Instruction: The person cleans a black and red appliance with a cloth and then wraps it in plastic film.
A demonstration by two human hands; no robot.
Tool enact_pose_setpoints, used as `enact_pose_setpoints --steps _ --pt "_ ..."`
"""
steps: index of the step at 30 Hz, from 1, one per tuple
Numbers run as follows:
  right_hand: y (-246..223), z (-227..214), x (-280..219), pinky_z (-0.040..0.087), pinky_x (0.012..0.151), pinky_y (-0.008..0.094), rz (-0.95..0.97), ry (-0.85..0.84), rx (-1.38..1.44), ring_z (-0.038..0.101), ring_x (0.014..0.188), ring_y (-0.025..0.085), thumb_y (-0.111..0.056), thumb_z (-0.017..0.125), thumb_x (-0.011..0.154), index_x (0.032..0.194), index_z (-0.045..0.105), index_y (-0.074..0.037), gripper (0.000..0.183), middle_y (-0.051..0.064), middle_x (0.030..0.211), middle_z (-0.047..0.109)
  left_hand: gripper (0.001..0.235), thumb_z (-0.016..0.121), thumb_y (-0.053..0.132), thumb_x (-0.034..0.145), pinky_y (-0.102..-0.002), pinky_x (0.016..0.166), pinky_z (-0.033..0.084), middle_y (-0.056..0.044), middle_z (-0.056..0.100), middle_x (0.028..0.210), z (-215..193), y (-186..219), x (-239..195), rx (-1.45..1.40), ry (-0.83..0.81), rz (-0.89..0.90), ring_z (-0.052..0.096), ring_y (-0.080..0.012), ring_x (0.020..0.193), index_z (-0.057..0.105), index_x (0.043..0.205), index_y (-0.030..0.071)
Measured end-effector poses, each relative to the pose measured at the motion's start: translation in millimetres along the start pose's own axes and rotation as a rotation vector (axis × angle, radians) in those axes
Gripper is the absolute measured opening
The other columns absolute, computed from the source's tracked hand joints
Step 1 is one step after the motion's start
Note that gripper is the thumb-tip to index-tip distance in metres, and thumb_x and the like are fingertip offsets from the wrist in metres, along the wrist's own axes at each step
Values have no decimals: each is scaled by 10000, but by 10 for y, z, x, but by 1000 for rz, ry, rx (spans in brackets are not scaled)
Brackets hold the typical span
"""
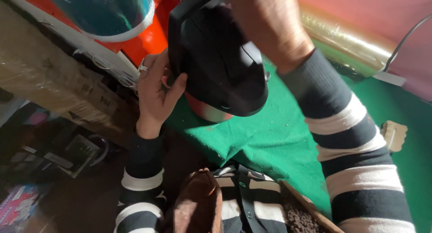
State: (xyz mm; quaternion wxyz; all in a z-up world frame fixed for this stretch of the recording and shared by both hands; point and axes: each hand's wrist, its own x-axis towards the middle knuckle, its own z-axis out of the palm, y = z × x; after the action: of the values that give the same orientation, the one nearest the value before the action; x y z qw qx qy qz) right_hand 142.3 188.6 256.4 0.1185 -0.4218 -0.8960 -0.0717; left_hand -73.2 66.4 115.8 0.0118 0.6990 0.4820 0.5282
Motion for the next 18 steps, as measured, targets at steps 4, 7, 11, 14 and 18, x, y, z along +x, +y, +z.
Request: enact_pose_setpoints --steps 4,7,11,14,18 --pt "648 621 -63 467 863 500 -351 478 289 600 1022 426 -76 722 950 1247 595 -33 326 225 1078 633 526 754 151 1008 -342 795 475 -107 610 1084 20 5 -13 30 -6 -23 559 -242 930 539 1465 4" --pt "683 722 -165 468 955 511 -342 551 359 581 1134 458 -54 743 948 1313 536 5 424 243 1188 626 503 748 141 1036 -352 853 496 -115 631 1156 25 25 -16 64 -2 28 586 -262 986 527 1468 7" --pt "648 704 -281 479 993 520 -273 503 518 571 1183 483 -8 715 955 1326 519 28 421 259 1214 618 481 743 130 1053 -365 902 502 -129 625 1179 11 56 -26 98 10 68 605 -279 1032 523 1466 18" --pt "728 726 -352 494 974 517 -274 388 561 576 1142 481 13 676 967 1280 525 34 348 265 1192 620 488 741 125 1038 -374 893 501 -128 612 1137 14 46 -29 92 16 30 599 -275 1005 526 1460 7" --pt "749 744 -491 509 892 515 -311 318 533 602 1076 498 -19 713 916 1305 573 35 417 267 1142 636 490 737 126 1041 -359 863 502 -118 602 1139 25 21 -41 73 20 -1 596 -259 989 523 1463 0"
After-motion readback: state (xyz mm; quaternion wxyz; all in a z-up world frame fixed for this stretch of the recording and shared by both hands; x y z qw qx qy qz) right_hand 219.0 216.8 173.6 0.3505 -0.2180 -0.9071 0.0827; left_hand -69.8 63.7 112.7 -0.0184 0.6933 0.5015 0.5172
